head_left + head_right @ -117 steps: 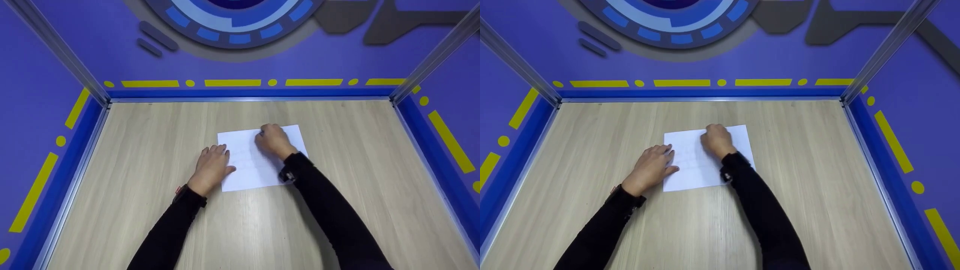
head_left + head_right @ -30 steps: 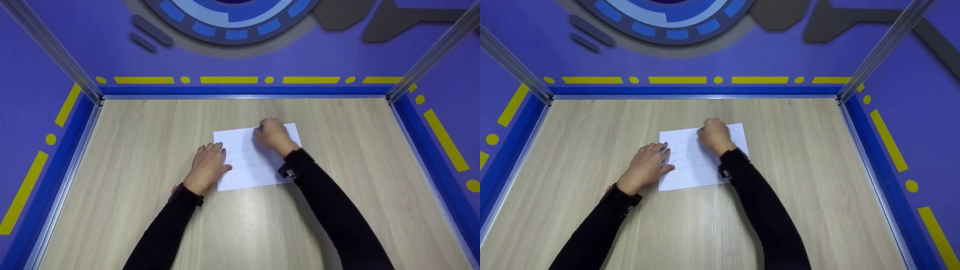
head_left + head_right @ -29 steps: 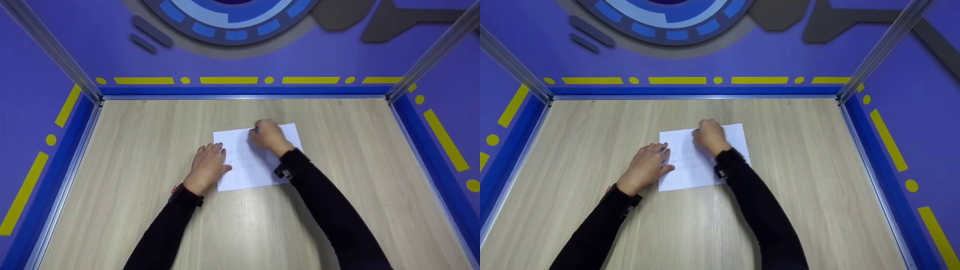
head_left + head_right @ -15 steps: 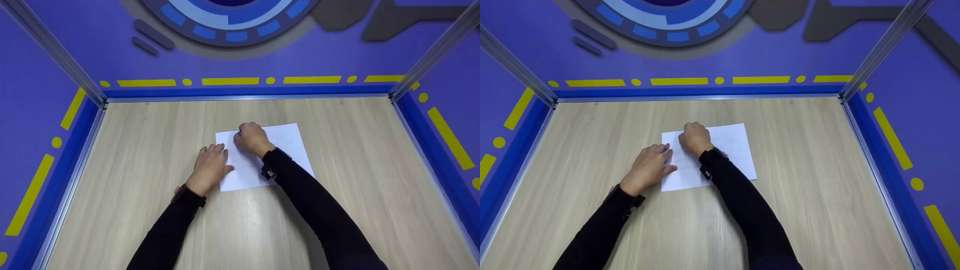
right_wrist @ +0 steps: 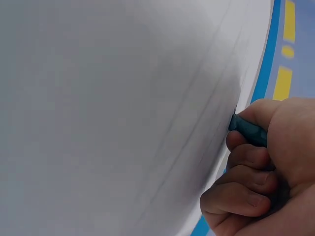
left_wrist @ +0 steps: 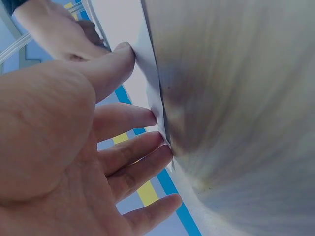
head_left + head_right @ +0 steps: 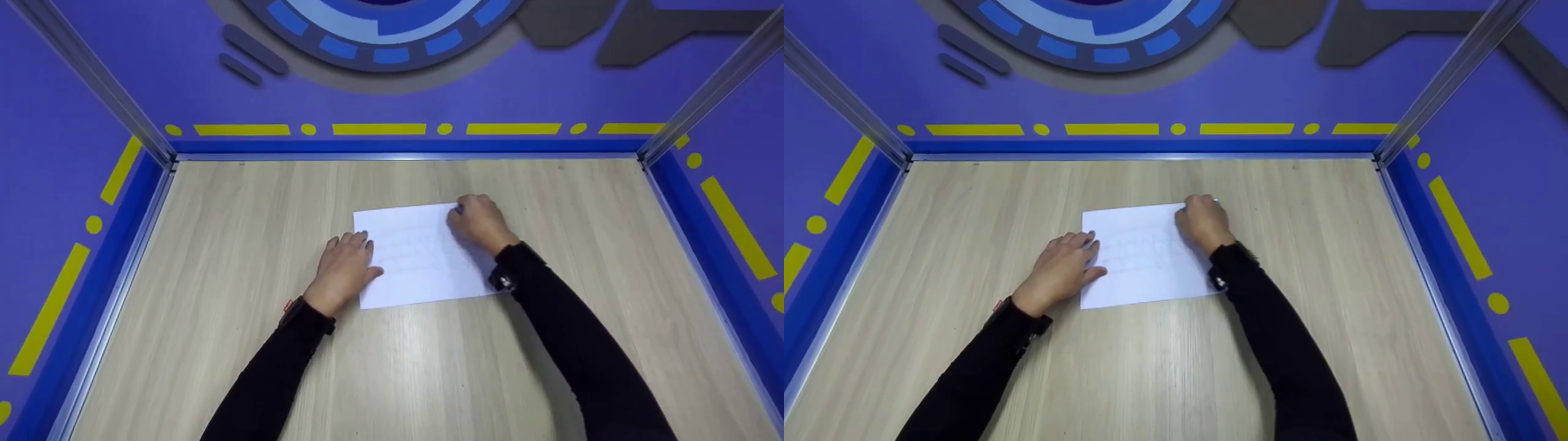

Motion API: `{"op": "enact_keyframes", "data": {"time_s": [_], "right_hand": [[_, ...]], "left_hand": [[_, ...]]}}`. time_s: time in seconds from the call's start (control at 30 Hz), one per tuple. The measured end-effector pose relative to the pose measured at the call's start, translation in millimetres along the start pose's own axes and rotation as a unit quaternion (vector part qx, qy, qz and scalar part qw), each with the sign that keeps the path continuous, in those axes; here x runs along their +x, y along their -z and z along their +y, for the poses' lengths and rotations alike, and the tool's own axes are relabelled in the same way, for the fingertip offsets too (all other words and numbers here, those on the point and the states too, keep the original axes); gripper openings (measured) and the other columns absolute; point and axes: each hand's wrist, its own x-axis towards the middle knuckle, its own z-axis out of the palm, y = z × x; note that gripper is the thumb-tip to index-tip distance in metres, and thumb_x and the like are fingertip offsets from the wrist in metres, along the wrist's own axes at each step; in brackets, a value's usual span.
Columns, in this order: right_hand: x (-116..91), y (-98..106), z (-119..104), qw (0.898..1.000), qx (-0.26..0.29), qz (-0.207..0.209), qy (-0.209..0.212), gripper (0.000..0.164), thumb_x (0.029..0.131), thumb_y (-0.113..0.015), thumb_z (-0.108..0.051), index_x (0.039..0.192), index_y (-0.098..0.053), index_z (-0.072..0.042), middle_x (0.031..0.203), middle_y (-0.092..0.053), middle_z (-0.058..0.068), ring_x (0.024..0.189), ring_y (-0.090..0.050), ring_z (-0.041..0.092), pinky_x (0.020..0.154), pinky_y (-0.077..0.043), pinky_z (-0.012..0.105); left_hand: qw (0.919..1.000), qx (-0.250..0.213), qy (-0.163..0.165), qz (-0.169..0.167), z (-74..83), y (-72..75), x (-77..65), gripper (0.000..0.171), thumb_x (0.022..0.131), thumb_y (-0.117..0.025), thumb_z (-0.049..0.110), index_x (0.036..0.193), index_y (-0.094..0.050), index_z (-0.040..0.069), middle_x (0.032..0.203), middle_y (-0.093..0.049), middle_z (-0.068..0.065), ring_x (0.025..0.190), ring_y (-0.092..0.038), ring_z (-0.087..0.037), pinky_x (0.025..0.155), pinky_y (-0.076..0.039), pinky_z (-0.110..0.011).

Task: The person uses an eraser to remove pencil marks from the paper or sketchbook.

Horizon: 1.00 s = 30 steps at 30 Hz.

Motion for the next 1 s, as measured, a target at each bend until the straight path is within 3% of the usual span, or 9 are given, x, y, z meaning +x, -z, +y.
{"op": "enact_keyframes", "data": {"time_s": [0.2,0.4,0.5,0.63,0.73,0.87,0.97,1.0], "right_hand": [[-7.4,17.6,31.8,0.999,-0.015,0.011,-0.026,0.026,0.100,-0.059,-0.024,0.085,-0.062,-0.002,0.098,-0.067,0.019,0.089,-0.058,0.033,0.079,-0.050,0.047],[-4.5,25.4,27.7,0.999,-0.018,-0.012,-0.042,0.030,0.101,-0.058,-0.024,0.076,-0.048,-0.010,0.085,-0.051,0.011,0.080,-0.049,0.030,0.067,-0.034,0.039],[-1.9,25.6,14.4,0.999,-0.004,-0.025,-0.046,0.030,0.102,-0.059,-0.025,0.078,-0.048,-0.010,0.083,-0.047,0.009,0.080,-0.048,0.029,0.067,-0.033,0.038],[3.7,12.3,-19.8,0.999,0.007,-0.038,-0.008,0.032,0.103,-0.060,-0.024,0.076,-0.048,-0.010,0.079,-0.046,0.007,0.080,-0.049,0.028,0.070,-0.040,0.042],[8.7,-5.7,-51.8,0.998,-0.008,-0.043,0.039,0.031,0.102,-0.060,-0.023,0.077,-0.056,-0.006,0.083,-0.060,0.013,0.086,-0.061,0.034,0.080,-0.053,0.051],[31.9,-50.0,-71.6,0.994,-0.027,-0.044,0.094,0.031,0.102,-0.061,-0.028,0.086,-0.071,-0.005,0.095,-0.076,0.019,0.094,-0.073,0.038,0.089,-0.060,0.055],[37.7,-68.2,-85.3,0.994,-0.030,-0.049,0.095,0.032,0.102,-0.061,-0.031,0.094,-0.078,-0.005,0.102,-0.080,0.018,0.098,-0.076,0.037,0.091,-0.061,0.053],[31.1,-63.4,-96.1,0.995,-0.030,-0.055,0.081,0.031,0.103,-0.062,-0.028,0.097,-0.079,-0.003,0.105,-0.079,0.020,0.101,-0.075,0.038,0.094,-0.061,0.055]], "left_hand": [[1.0000,0.000,-0.001,0.000,-1.3,-1.5,-0.5,0.071,0.107,-0.070,0.049,0.155,-0.060,-0.002,0.166,-0.055,-0.022,0.153,-0.052,-0.042,0.128,-0.041,-0.060],[1.0000,0.002,0.000,0.000,0.0,0.2,1.3,0.071,0.107,-0.070,0.048,0.155,-0.061,-0.002,0.166,-0.055,-0.021,0.154,-0.051,-0.041,0.129,-0.040,-0.060],[1.0000,0.003,-0.001,-0.003,1.0,0.7,2.8,0.070,0.106,-0.071,0.048,0.154,-0.061,-0.003,0.166,-0.056,-0.021,0.153,-0.052,-0.041,0.129,-0.040,-0.060],[1.0000,0.004,0.002,-0.003,-0.2,0.0,2.8,0.070,0.105,-0.072,0.048,0.153,-0.063,-0.002,0.165,-0.057,-0.020,0.152,-0.053,-0.041,0.129,-0.040,-0.059],[1.0000,0.007,0.000,0.004,-0.7,-0.4,2.3,0.069,0.105,-0.073,0.048,0.152,-0.064,-0.002,0.164,-0.058,-0.020,0.151,-0.054,-0.041,0.128,-0.041,-0.059],[0.9998,0.005,-0.008,0.016,-0.8,-1.4,1.1,0.068,0.104,-0.073,0.048,0.150,-0.065,-0.002,0.162,-0.059,-0.021,0.150,-0.055,-0.042,0.126,-0.043,-0.060],[0.9997,0.004,-0.011,0.021,-0.9,-3.0,1.4,0.068,0.104,-0.074,0.048,0.150,-0.065,-0.002,0.162,-0.059,-0.021,0.149,-0.055,-0.042,0.125,-0.044,-0.060],[0.9997,0.004,-0.011,0.023,-0.8,-3.6,1.6,0.068,0.104,-0.074,0.048,0.150,-0.065,-0.001,0.162,-0.059,-0.021,0.149,-0.055,-0.041,0.125,-0.044,-0.060]]}}
